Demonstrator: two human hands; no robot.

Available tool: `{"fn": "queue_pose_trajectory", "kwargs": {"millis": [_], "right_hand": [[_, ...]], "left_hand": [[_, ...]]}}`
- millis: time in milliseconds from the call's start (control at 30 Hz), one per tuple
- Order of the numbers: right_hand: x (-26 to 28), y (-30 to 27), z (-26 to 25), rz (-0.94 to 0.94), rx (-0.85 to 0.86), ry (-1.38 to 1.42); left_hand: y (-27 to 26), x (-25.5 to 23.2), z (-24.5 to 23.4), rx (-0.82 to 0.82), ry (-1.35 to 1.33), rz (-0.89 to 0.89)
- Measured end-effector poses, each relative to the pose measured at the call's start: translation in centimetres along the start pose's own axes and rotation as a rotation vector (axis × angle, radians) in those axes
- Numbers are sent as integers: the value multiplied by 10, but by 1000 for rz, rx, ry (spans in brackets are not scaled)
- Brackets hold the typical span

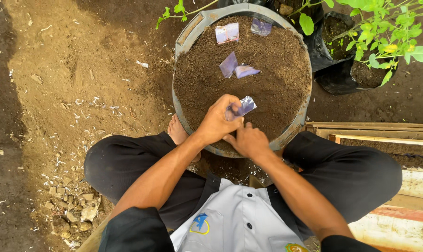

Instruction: The person opens small seed packets and pours seeds into a wooden seedling tray filled with soil. They then use a small wooden block to cover the seeds with soil and pat the surface down.

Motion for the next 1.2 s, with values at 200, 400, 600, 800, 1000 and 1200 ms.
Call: {"fn": "queue_pose_trajectory", "kwargs": {"millis": [200,400,600,800,1000,1200], "right_hand": [[17,28,18,-179,-232,329],[-37,35,30,250,294,1828],[-43,-5,-56,61,303,2182],[-13,-45,-125,-325,117,2098],[-9,-48,-128,-449,57,2056],[-6,-52,-132,-543,10,2024]], "left_hand": [[-7,1,7,46,-63,10],[-12,4,15,108,-119,-8],[-16,5,31,151,-180,-21],[-17,9,45,199,-205,-19],[-13,-3,47,187,-266,5],[-10,-5,49,223,-335,49]]}}
Point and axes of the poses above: each hand's wrist, its own y-axis towards the middle knuckle, its own z-axis out of the palm, x = y × z, the point moved 8 cm from there along y, towards the middle knuckle, and after that the axes turned 14 degrees about z, right-handed, at the moved point
